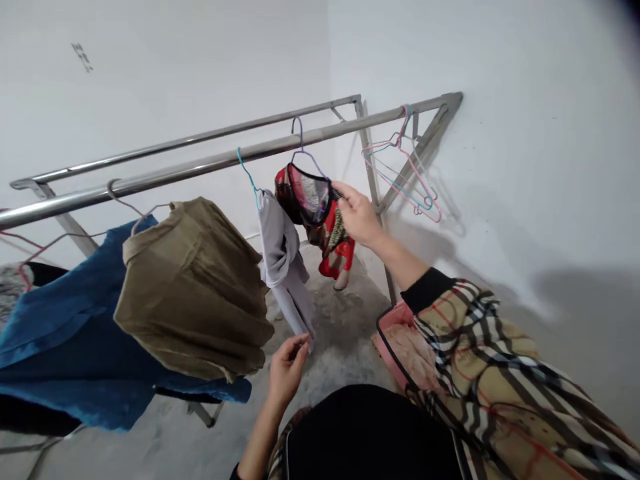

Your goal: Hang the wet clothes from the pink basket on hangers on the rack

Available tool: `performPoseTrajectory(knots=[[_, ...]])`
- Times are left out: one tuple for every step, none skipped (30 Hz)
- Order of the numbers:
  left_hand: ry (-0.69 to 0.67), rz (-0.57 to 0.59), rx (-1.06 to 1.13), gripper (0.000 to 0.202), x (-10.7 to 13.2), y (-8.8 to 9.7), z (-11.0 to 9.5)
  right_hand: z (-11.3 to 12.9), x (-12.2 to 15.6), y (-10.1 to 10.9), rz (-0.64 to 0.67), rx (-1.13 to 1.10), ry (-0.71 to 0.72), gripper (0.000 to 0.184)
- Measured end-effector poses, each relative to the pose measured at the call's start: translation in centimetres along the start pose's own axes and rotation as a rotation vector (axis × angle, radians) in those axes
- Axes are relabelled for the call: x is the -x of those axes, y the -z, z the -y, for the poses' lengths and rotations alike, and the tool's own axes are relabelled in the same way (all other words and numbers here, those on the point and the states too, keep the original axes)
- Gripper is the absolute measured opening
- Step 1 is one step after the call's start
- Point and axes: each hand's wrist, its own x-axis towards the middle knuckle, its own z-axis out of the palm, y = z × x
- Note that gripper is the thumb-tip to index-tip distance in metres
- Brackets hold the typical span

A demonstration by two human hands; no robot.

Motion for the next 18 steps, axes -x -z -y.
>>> performPoseTrajectory(knots=[[0.006, 0.010, 0.008, 0.035, 0.0, -0.1, 0.1, 0.1, 0.0, -0.9, 0.036, 0.001, 0.003, 0.041], [0.009, 0.023, 0.013, 0.035, 0.0, -0.3, 0.2, 0.3, 0.2, -1.8, 0.068, 0.003, 0.002, 0.042], [0.012, 0.037, 0.015, 0.035, 0.0, -0.5, 0.2, 0.4, 0.5, -2.7, 0.100, 0.004, -0.001, 0.043], [0.014, 0.050, 0.016, 0.035, 0.0, -0.6, 0.3, 0.5, 1.0, -3.4, 0.133, 0.003, -0.003, 0.044], [0.015, 0.060, 0.017, 0.035, -0.1, -0.8, 0.3, 0.6, 1.5, -4.0, 0.161, 0.003, -0.006, 0.045], [0.017, 0.070, 0.018, 0.034, -0.1, -0.9, 0.3, 0.6, 2.0, -4.5, 0.182, 0.004, -0.008, 0.047], [0.018, 0.080, 0.017, 0.035, -0.2, -1.1, 0.3, 0.5, 2.5, -4.9, 0.194, 0.007, -0.007, 0.048], [0.019, 0.091, 0.013, 0.035, -0.2, -1.2, 0.3, 0.3, 3.0, -5.0, 0.197, 0.012, -0.001, 0.050], [0.019, 0.102, 0.008, 0.035, -0.3, -1.4, 0.3, 0.1, 3.5, -5.1, 0.193, 0.018, 0.012, 0.051], [0.018, 0.115, 0.000, 0.035, -0.3, -1.5, 0.3, 0.0, 4.0, -4.9, 0.185, 0.023, 0.032, 0.052], [0.016, 0.128, -0.008, 0.035, -0.4, -1.7, 0.3, -0.1, 4.5, -4.6, 0.174, 0.028, 0.056, 0.052], [0.015, 0.141, -0.015, 0.034, -0.5, -1.9, 0.2, -0.1, 4.9, -4.2, 0.161, 0.038, 0.081, 0.050], [0.013, 0.154, -0.022, 0.034, -0.5, -2.2, 0.1, -0.1, 5.4, -3.7, 0.142, 0.052, 0.101, 0.048], [0.011, 0.167, -0.026, 0.034, -0.6, -2.4, 0.0, 0.0, 5.8, -3.0, 0.116, 0.069, 0.114, 0.045], [0.010, 0.178, -0.029, 0.034, -0.7, -2.7, -0.2, 0.0, 6.2, -2.3, 0.086, 0.087, 0.121, 0.043], [0.009, 0.188, -0.029, 0.033, -0.8, -2.9, -0.4, 0.0, 6.6, -1.6, 0.053, 0.102, 0.122, 0.041], [0.009, 0.194, -0.028, 0.033, -0.9, -3.2, -0.6, -0.2, 7.1, -0.7, 0.019, 0.114, 0.117, 0.039], [0.010, 0.198, -0.026, 0.033, -1.0, -3.4, -0.8, -0.7, 7.5, 0.1, -0.014, 0.123, 0.104, 0.037]])
